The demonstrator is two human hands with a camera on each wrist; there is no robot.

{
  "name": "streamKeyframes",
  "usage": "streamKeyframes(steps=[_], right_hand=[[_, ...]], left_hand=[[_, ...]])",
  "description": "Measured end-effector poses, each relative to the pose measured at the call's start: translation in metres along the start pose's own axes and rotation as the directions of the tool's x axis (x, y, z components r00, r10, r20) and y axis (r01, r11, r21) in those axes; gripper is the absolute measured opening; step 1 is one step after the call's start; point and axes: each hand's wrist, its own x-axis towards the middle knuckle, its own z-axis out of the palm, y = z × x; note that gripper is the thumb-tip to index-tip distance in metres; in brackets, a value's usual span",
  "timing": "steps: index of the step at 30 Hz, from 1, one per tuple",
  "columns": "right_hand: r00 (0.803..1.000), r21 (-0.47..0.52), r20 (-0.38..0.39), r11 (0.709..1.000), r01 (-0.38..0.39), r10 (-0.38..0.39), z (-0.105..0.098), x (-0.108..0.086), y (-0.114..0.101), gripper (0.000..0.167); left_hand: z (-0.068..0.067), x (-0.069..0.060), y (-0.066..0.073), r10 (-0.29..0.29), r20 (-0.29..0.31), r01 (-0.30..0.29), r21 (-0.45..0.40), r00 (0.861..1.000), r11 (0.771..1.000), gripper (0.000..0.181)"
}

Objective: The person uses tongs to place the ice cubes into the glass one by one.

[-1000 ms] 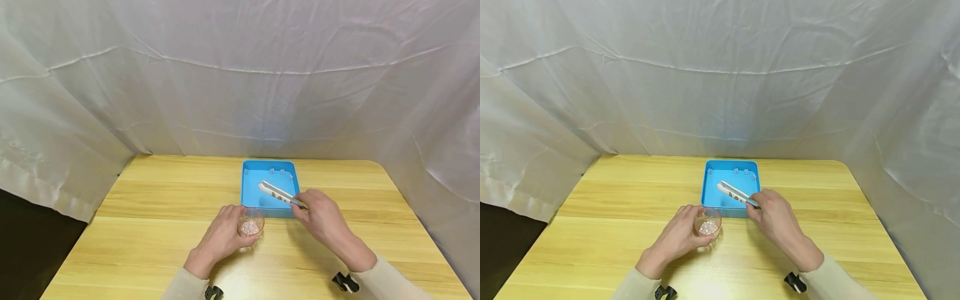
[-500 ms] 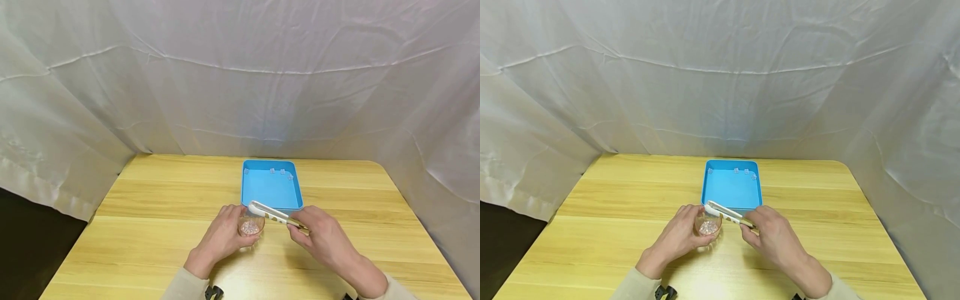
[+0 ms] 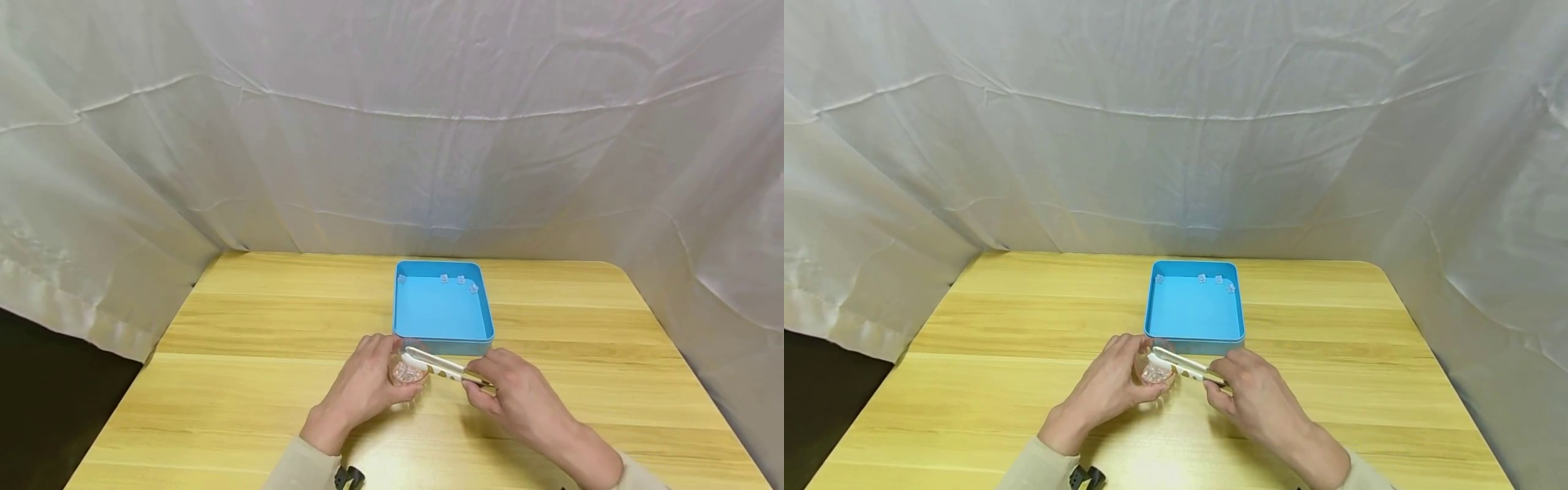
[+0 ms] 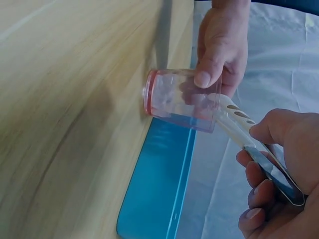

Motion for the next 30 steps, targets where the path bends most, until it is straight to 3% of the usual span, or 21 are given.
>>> streamKeyframes(steps=[30], right_hand=[[1.0,-0.024,-0.008,1.0,0.012,-0.012,-0.0006,-0.0001,-0.0018,0.014]], left_hand=[[0.0003,0.0002,0.0004,-0.014,0.005,0.014,0.001,1.0,1.0,0.065]])
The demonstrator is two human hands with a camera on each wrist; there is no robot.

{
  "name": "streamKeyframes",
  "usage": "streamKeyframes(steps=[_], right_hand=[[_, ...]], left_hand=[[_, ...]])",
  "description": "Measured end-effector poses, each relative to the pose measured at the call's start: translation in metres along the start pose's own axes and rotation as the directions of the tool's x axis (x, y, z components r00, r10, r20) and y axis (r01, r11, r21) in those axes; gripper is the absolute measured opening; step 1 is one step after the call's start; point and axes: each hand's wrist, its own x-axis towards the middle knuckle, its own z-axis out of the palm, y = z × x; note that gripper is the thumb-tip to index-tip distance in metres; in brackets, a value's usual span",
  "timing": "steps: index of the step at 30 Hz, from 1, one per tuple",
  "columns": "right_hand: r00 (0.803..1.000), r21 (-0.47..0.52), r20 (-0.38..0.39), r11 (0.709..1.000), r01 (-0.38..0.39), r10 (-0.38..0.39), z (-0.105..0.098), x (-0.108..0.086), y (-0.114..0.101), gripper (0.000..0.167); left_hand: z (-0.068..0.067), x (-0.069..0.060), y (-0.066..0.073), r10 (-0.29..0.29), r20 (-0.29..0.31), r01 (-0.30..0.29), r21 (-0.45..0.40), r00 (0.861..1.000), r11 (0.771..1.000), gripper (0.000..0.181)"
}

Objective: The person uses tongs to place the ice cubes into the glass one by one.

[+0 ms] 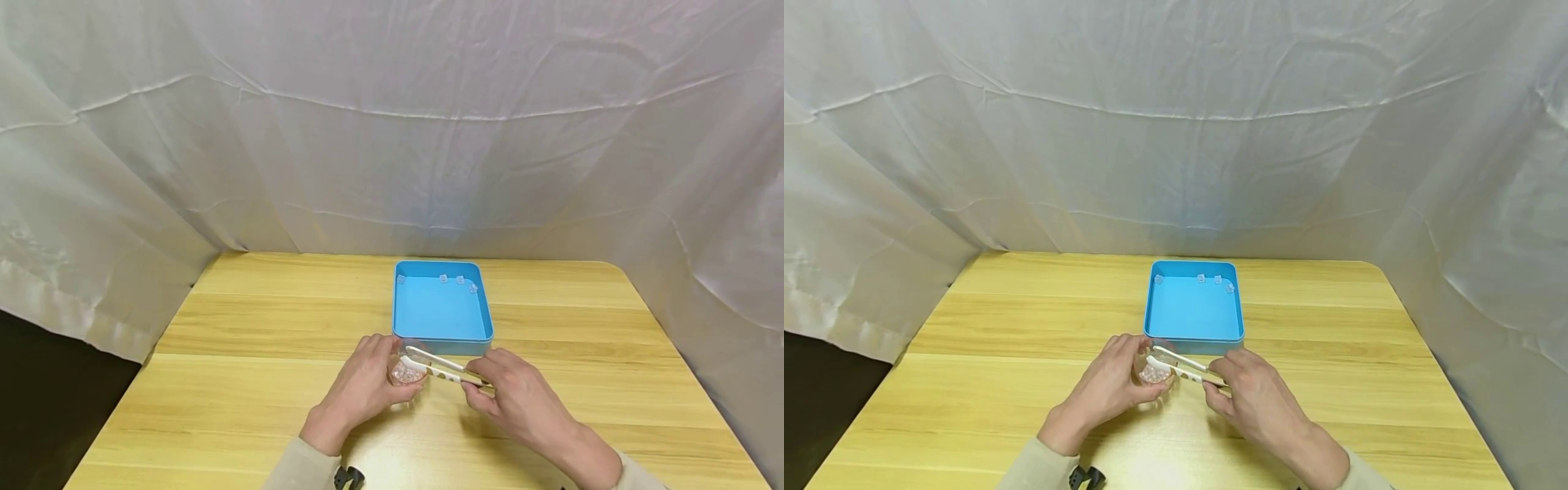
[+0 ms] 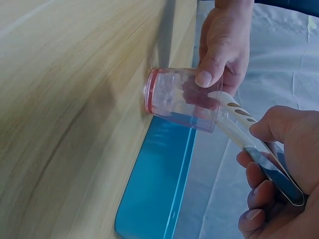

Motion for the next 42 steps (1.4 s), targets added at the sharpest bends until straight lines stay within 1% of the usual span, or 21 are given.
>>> streamKeyframes(steps=[8,12,15,19,24,27,31,36,42], right_hand=[[1.0,0.004,0.01,1.0,-0.02,0.02,0.0,0.001,-0.001,0.016],[0.999,0.004,-0.001,0.999,-0.039,0.039,-0.002,0.003,0.0,0.017],[0.997,-0.003,-0.017,0.997,-0.079,0.079,-0.004,0.006,0.004,0.018],[0.987,-0.023,-0.023,0.987,-0.158,0.158,-0.009,0.013,0.012,0.015],[0.968,-0.061,0.018,0.967,-0.248,0.25,-0.011,0.022,0.025,0.014],[0.958,-0.084,0.039,0.957,-0.279,0.283,-0.009,0.027,0.033,0.016],[0.951,-0.106,0.05,0.948,-0.299,0.305,-0.005,0.031,0.042,0.017],[0.942,-0.116,0.065,0.94,-0.32,0.329,0.002,0.034,0.049,0.013],[0.94,-0.132,0.072,0.937,-0.323,0.334,0.008,0.035,0.053,0.013]], left_hand=[[-0.001,0.0,0.0,0.0,0.001,0.001,-0.007,1.0,1.0,0.067],[-0.002,0.0,-0.001,-0.001,0.007,0.001,-0.012,1.0,1.0,0.068],[-0.003,0.001,-0.001,-0.008,0.016,0.008,-0.016,1.0,1.0,0.07],[-0.003,0.0,-0.001,-0.014,0.026,0.015,-0.015,1.0,1.0,0.07],[-0.004,0.001,-0.001,-0.014,0.032,0.015,-0.014,0.999,1.0,0.07],[-0.003,0.001,-0.001,-0.014,0.032,0.014,-0.015,0.999,1.0,0.071],[-0.003,0.001,-0.001,-0.016,0.032,0.017,-0.02,0.999,1.0,0.073],[-0.002,0.001,-0.001,-0.017,0.035,0.018,-0.019,0.999,1.0,0.073],[-0.001,0.0,-0.001,-0.013,0.03,0.014,-0.025,0.999,1.0,0.072]])
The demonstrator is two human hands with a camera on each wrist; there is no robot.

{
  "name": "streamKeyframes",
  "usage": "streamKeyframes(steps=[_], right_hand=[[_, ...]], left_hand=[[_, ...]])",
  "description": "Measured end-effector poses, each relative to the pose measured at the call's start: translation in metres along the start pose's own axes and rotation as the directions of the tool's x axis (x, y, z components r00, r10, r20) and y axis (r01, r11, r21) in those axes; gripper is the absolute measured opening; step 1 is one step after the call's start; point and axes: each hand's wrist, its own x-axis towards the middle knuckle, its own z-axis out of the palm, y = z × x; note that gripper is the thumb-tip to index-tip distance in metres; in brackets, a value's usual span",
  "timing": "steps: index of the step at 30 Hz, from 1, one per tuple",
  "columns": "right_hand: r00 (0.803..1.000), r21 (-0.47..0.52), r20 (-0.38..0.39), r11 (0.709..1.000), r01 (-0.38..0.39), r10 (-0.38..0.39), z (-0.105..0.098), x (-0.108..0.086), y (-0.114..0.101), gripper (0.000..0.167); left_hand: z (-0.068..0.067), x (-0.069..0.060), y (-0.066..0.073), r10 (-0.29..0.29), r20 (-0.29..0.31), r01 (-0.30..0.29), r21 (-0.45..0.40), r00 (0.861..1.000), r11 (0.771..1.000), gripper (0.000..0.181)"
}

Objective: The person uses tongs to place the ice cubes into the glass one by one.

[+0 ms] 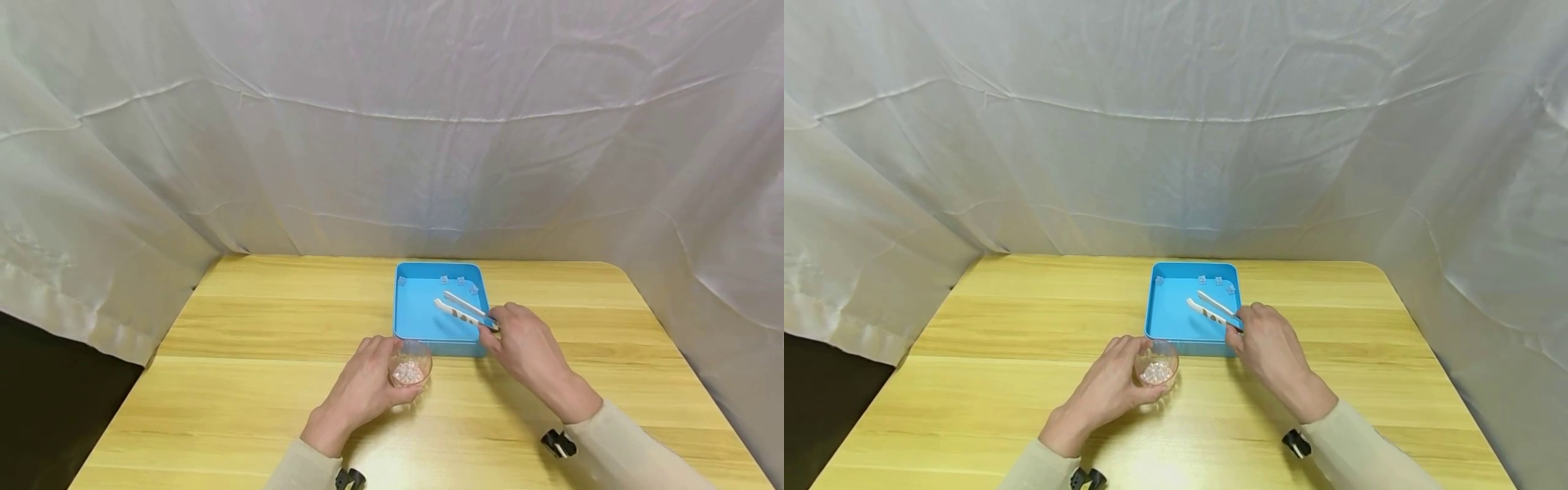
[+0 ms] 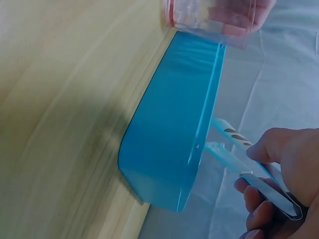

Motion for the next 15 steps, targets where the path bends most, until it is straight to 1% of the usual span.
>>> streamKeyframes(steps=[2,5,8,15], right_hand=[[1.0,-0.008,0.002,1.0,-0.002,0.002,0.001,0.001,0.001,0.013],[1.0,-0.034,0.012,0.999,-0.006,0.007,0.001,0.004,0.001,0.02],[0.999,-0.059,0.03,0.998,-0.028,0.03,0.001,0.006,0.002,0.028],[0.993,-0.119,0.081,0.99,-0.071,0.081,0.002,0.012,0.001,0.034]], left_hand=[[0.0,0.0,0.0,0.003,-0.003,-0.003,0.001,1.0,1.0,0.072],[0.001,0.0,0.0,0.006,-0.008,-0.006,0.003,1.0,1.0,0.072],[0.0,0.0,0.0,0.006,-0.011,-0.006,0.002,1.0,1.0,0.071],[0.0,0.0,0.001,0.003,-0.012,-0.003,-0.001,1.0,1.0,0.072]])
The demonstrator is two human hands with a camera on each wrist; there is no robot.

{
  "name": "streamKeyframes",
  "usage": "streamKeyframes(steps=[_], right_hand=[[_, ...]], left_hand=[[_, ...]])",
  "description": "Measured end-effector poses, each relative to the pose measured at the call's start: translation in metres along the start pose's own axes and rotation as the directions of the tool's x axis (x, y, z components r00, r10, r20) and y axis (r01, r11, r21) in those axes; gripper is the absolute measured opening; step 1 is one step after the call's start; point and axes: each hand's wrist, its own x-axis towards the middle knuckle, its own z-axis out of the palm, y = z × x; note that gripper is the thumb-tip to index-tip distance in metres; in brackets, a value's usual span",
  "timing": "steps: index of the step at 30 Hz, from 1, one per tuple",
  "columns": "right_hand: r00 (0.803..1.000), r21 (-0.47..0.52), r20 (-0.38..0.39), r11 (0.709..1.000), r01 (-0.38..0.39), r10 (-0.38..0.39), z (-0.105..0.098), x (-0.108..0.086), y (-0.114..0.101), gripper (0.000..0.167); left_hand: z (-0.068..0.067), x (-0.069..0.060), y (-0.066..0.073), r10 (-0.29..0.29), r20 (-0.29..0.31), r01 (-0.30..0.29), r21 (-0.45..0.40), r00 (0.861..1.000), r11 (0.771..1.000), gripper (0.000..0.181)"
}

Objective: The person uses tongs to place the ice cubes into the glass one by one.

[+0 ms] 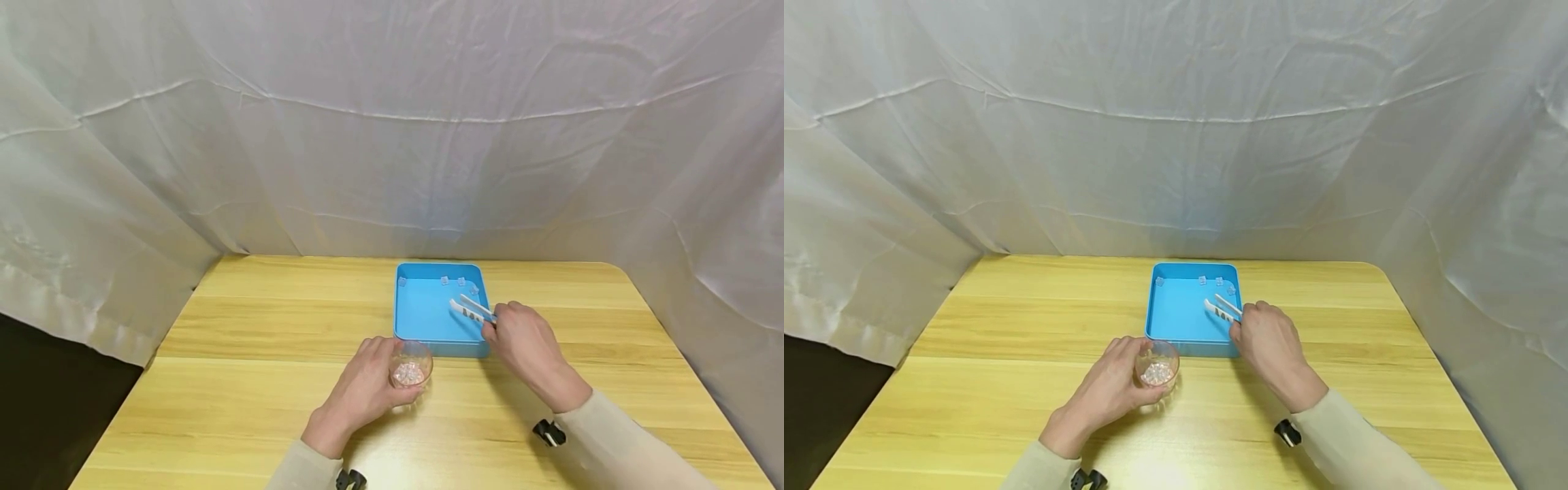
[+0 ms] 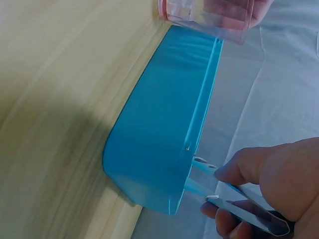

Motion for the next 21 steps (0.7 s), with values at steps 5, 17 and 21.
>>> streamKeyframes(steps=[5,17,21], right_hand=[[0.999,-0.039,0.031,0.998,-0.038,0.039,-0.002,0.006,-0.004,0.033],[0.977,-0.122,0.142,0.982,-0.14,0.157,-0.006,0.014,-0.012,0.03],[0.97,-0.129,0.177,0.981,-0.148,0.169,-0.006,0.02,-0.014,0.031]], left_hand=[[0.0,0.0,0.0,-0.005,0.001,0.005,0.0,1.0,1.0,0.072],[0.001,0.0,0.0,0.001,0.002,-0.001,0.003,1.0,1.0,0.072],[0.001,0.0,-0.001,0.003,0.001,-0.003,0.002,1.0,1.0,0.071]])
